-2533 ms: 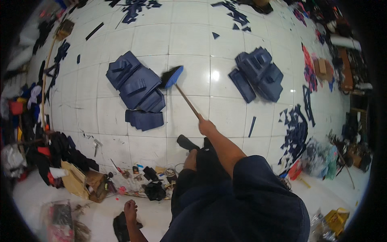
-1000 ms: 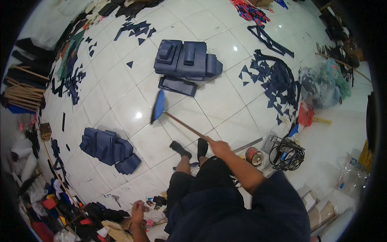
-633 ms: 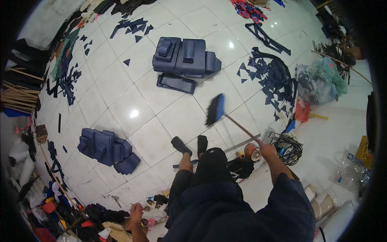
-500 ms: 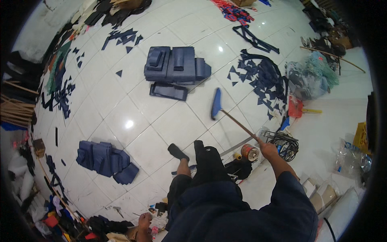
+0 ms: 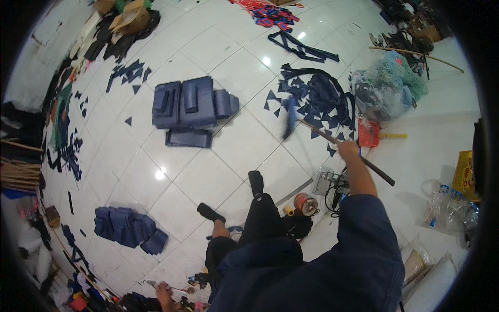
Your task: The person handles a blue fabric strap and then sweeps various textile scraps into a pile on a tiled floor using a broom.
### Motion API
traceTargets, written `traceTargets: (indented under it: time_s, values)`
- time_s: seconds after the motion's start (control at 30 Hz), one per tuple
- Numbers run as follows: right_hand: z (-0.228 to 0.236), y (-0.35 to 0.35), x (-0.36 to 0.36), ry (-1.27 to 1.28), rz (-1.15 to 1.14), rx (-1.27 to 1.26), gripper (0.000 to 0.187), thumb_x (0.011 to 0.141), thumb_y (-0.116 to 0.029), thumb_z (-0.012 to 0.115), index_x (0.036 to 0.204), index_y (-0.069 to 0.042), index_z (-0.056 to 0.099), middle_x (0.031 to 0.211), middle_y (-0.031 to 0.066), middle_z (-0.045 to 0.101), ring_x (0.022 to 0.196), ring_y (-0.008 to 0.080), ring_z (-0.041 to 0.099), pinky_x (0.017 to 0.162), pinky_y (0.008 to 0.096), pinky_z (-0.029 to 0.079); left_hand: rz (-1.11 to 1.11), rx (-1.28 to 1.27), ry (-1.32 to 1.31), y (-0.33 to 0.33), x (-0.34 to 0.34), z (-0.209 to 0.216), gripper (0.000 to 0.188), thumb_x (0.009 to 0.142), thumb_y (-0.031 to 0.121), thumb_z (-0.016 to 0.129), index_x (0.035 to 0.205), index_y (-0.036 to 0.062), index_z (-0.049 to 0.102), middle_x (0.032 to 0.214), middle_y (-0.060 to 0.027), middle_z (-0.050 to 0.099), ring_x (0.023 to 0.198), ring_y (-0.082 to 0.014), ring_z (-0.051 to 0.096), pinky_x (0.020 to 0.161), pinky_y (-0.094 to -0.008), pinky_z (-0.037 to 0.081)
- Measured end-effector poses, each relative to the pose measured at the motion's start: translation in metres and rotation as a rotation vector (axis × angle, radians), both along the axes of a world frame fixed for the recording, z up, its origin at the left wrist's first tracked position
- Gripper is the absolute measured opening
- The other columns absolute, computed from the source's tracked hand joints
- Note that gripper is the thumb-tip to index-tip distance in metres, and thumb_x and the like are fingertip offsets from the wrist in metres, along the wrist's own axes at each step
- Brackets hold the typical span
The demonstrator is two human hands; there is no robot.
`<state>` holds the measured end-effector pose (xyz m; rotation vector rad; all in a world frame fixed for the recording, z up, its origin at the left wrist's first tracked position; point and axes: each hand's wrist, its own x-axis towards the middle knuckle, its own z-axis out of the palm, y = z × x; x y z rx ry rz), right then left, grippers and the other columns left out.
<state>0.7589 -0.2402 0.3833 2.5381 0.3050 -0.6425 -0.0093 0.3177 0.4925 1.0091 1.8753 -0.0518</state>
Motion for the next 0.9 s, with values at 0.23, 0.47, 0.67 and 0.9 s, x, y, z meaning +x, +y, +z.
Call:
traceTargets:
  time_s: [0.23,0.47,0.67,0.9]
  values:
    - [0.112,-0.049,0.036,0.133,0.032,0.033,0.057,0.092,-0.018,0.04,0.141,-0.042,0.024,0.085,0.0184,0.065,0.076,0.031,0.067,0.064,0.0443,0.054,-0.22,-0.585,-0.138,-0.15,0.09,-0.032,0.02,0.088,0.017,0.055,0.105,0.0053,0.055,0.09,-0.0073,0.061,0.07,-0.0184,0.058,0.06,-0.0322,0.049]
    - [-0.009,0.057,0.053,0.188,0.107,0.277,0.039,0.093,-0.023,0.039,0.131,-0.027,0.045,0.092,0.0164,0.066,0.086,0.0338,0.065,0.07,0.0436,0.053,-0.457,-0.134,-0.022,-0.069,0.195,-0.005,0.026,0.09,0.028,0.053,0.105,0.0074,0.054,0.088,-0.0021,0.056,0.07,-0.012,0.055,0.061,-0.0258,0.045]
    - [-0.034,-0.034,0.168,-0.002,0.047,-0.025,0.025,0.09,-0.026,0.047,0.109,-0.02,0.063,0.092,0.0134,0.067,0.086,0.0298,0.066,0.07,0.0406,0.053,-0.312,0.175,-0.042,-0.033,0.219,0.029,0.024,0.093,0.031,0.052,0.104,0.0103,0.054,0.086,-0.002,0.057,0.071,-0.0117,0.054,0.061,-0.0278,0.042]
    - [0.007,-0.142,0.102,-0.082,-0.246,-0.007,0.042,0.096,-0.024,0.035,0.138,-0.027,0.036,0.087,0.0191,0.065,0.08,0.0335,0.066,0.065,0.0454,0.053,-0.907,-0.35,-0.047,-0.085,0.155,-0.033,0.043,0.096,0.037,0.037,0.122,0.0077,0.054,0.115,-0.0075,0.06,0.086,-0.0175,0.058,0.072,-0.0342,0.05]
